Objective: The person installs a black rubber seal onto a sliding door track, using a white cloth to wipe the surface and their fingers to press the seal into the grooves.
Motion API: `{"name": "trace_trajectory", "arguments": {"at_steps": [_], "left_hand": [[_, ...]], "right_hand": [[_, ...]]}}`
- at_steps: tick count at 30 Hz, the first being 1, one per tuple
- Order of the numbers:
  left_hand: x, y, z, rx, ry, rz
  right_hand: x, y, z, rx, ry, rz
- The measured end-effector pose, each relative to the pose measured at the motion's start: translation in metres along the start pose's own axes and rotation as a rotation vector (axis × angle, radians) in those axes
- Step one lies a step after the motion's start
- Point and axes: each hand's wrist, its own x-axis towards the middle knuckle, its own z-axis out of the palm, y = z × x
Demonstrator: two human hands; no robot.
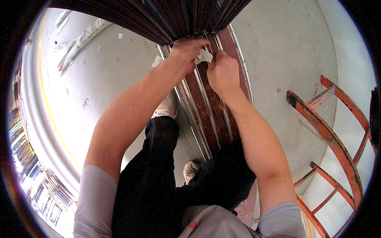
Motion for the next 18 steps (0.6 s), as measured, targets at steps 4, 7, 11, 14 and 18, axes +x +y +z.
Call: {"name": "trace_trajectory", "arguments": {"at_steps": [4,7,11,14,18], "left_hand": [[-0.002,0.002,0.003,-0.167,-0.022,-0.011],[-0.003,0.005,0.005,-0.196,0.047,-0.051],[-0.009,0.010,0.003,-0.139,-0.013,0.001],[-0.018,0.010,0.002,-0.185,-0.035,0.014],[0.009,0.002,-0.001,-0.120,0.034,-0.058]], "right_hand": [[0.006,-0.001,-0.011,1.024,-0.115,0.557],[0.007,-0.002,-0.012,1.556,-0.303,0.881],[0.003,-0.001,-0.002,1.103,-0.234,0.673],[-0.003,-0.002,-0.005,0.638,-0.098,0.365],[0.000,-0.006,-0.016,0.203,0.079,-0.003]]}}
